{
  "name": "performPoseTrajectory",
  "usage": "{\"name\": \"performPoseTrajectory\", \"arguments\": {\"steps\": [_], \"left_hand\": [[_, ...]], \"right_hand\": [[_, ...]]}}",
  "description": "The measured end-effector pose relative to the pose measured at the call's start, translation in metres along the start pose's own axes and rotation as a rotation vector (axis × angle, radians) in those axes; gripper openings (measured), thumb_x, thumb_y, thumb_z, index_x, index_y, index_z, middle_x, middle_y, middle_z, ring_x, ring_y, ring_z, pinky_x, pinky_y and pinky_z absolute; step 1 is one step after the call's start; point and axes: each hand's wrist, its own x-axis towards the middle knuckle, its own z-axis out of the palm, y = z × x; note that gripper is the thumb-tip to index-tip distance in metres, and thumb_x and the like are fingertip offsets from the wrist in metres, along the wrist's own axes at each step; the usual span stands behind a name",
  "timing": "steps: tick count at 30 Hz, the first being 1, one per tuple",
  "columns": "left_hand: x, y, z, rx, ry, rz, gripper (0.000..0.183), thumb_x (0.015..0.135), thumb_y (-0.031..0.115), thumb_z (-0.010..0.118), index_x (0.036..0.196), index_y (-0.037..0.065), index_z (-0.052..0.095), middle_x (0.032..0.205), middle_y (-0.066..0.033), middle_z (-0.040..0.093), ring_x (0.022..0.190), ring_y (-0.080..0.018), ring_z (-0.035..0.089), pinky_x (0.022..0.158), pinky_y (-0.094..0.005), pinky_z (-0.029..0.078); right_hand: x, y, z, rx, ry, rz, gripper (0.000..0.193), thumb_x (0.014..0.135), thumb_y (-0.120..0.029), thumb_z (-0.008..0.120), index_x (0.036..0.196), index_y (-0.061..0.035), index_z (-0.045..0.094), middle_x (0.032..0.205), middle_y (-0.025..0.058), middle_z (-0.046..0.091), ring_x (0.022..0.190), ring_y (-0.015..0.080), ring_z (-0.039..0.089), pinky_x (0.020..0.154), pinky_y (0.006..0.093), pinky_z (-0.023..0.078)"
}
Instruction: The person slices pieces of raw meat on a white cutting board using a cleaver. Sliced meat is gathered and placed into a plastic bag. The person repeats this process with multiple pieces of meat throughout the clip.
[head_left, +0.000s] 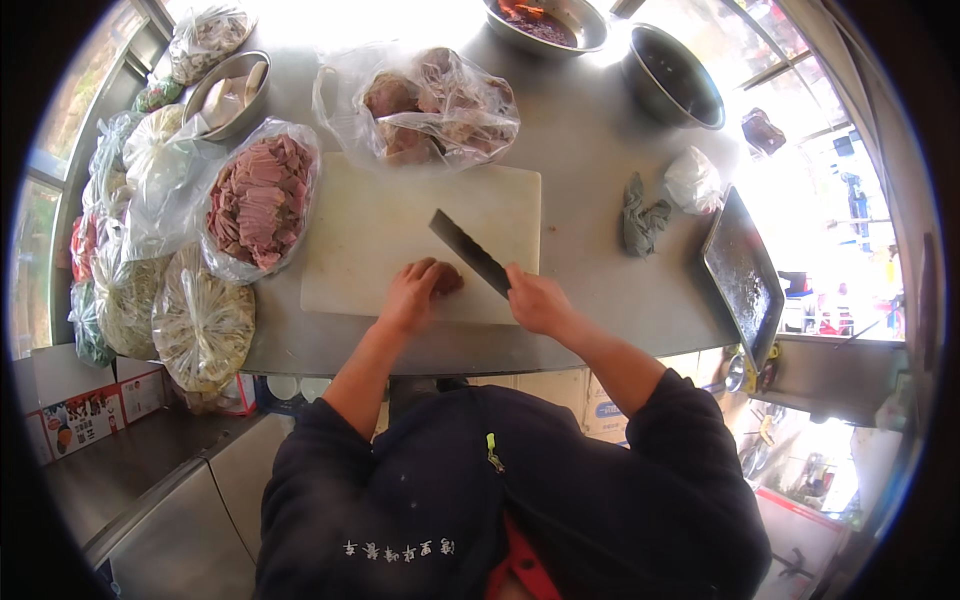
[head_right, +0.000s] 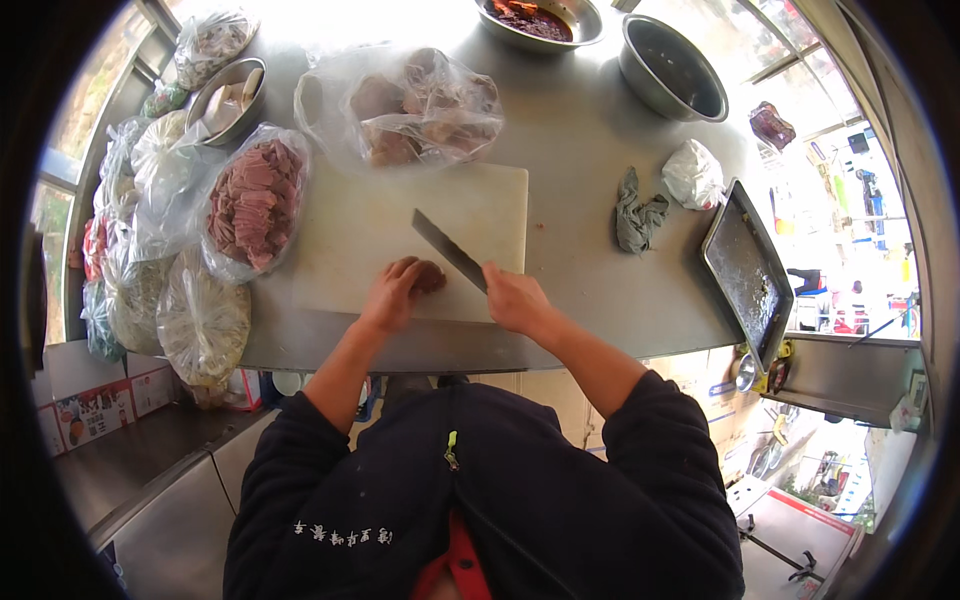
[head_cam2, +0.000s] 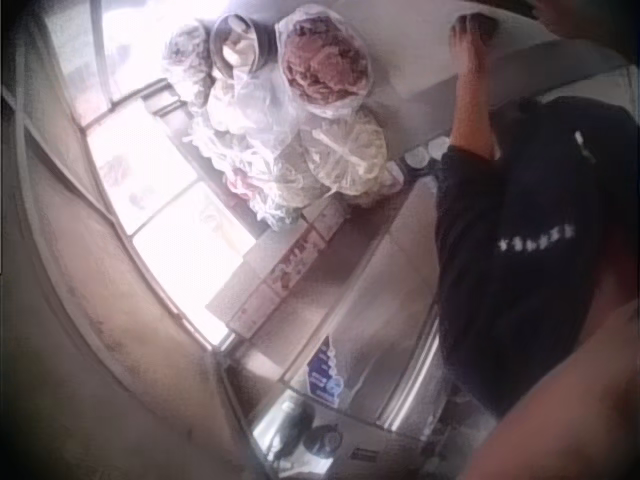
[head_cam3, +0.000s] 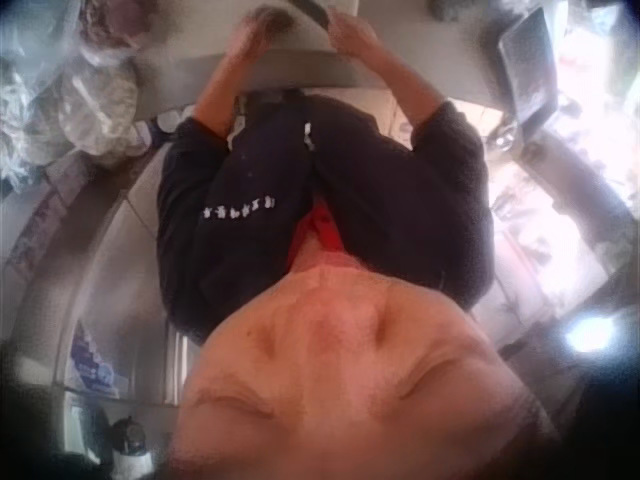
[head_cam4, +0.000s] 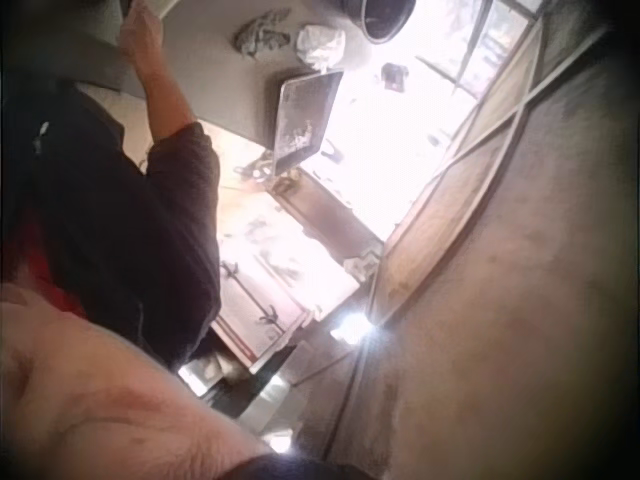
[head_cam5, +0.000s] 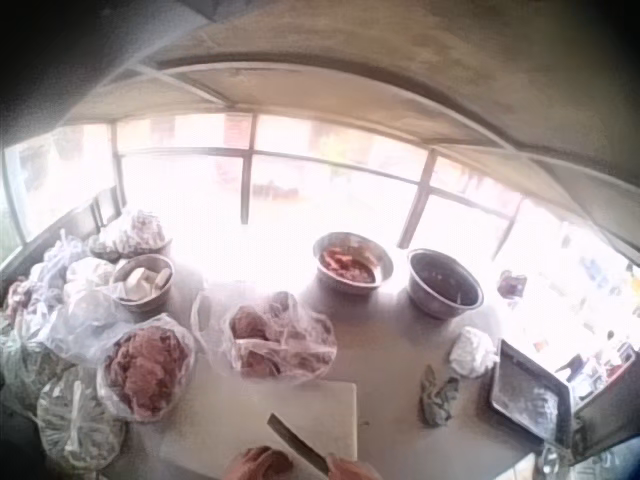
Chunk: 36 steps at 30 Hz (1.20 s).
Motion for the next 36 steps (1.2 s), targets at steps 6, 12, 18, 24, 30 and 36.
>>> {"name": "performPoseTrajectory", "arguments": {"steps": [6, 12, 18, 24, 30, 36], "left_hand": [[-0.001, 0.016, 0.001, 0.019, 0.103, 0.111, 0.027, 0.08, -0.001, 0.063, 0.1, 0.015, 0.071, 0.112, 0.0011, 0.067, 0.106, -0.0261, 0.063, 0.088, -0.0379, 0.055], [-0.007, 0.006, 0.005, 0.031, 0.084, 0.076, 0.022, 0.081, 0.001, 0.062, 0.098, 0.013, 0.07, 0.111, -0.0012, 0.066, 0.105, -0.0263, 0.062, 0.091, -0.0383, 0.054], [-0.008, -0.004, 0.011, -0.031, 0.044, 0.085, 0.027, 0.08, -0.001, 0.063, 0.103, 0.009, 0.071, 0.117, -0.0049, 0.066, 0.109, -0.0294, 0.06, 0.095, -0.0407, 0.052], [-0.01, -0.005, 0.009, -0.014, 0.054, 0.061, 0.019, 0.082, 0.005, 0.063, 0.096, 0.013, 0.071, 0.113, -0.002, 0.066, 0.108, -0.0261, 0.059, 0.095, -0.039, 0.05], [-0.012, -0.01, 0.012, -0.084, 0.044, 0.093, 0.017, 0.08, 0.006, 0.064, 0.093, 0.014, 0.071, 0.11, -0.0011, 0.066, 0.105, -0.0255, 0.061, 0.093, -0.0397, 0.05], [-0.016, -0.014, 0.013, -0.091, 0.1, 0.096, 0.019, 0.081, 0.005, 0.064, 0.097, 0.013, 0.071, 0.109, -0.0018, 0.066, 0.103, -0.0267, 0.062, 0.09, -0.0401, 0.051]], "right_hand": [[0.04, -0.032, -0.008, -0.184, -0.117, -0.159, 0.02, 0.091, -0.004, 0.049, 0.11, -0.0013, 0.046, 0.09, 0.0239, 0.07, 0.087, 0.0468, 0.067, 0.073, 0.056, 0.051], [0.062, -0.07, -0.022, -0.26, -0.214, -0.2, 0.021, 0.09, -0.005, 0.054, 0.109, 0.0001, 0.047, 0.085, 0.0238, 0.07, 0.082, 0.0456, 0.068, 0.07, 0.054, 0.053], [0.065, -0.056, 0.025, -0.301, -0.098, -0.191, 0.025, 0.091, -0.009, 0.059, 0.111, 0.001, 0.047, 0.087, 0.0242, 0.071, 0.084, 0.0447, 0.069, 0.072, 0.0531, 0.055], [0.072, -0.088, -0.01, -0.345, -0.191, -0.189, 0.033, 0.091, -0.011, 0.059, 0.118, 0.0036, 0.047, 0.088, 0.0241, 0.071, 0.084, 0.0444, 0.07, 0.072, 0.0542, 0.055], [0.074, -0.059, 0.02, -0.355, -0.103, -0.221, 0.033, 0.09, -0.011, 0.06, 0.117, 0.0034, 0.047, 0.086, 0.0238, 0.071, 0.082, 0.0444, 0.069, 0.071, 0.0545, 0.054], [0.068, -0.075, 0.007, -0.382, -0.189, -0.169, 0.034, 0.092, -0.011, 0.055, 0.122, 0.0037, 0.046, 0.085, 0.0244, 0.07, 0.082, 0.0451, 0.069, 0.071, 0.0552, 0.053]]}}
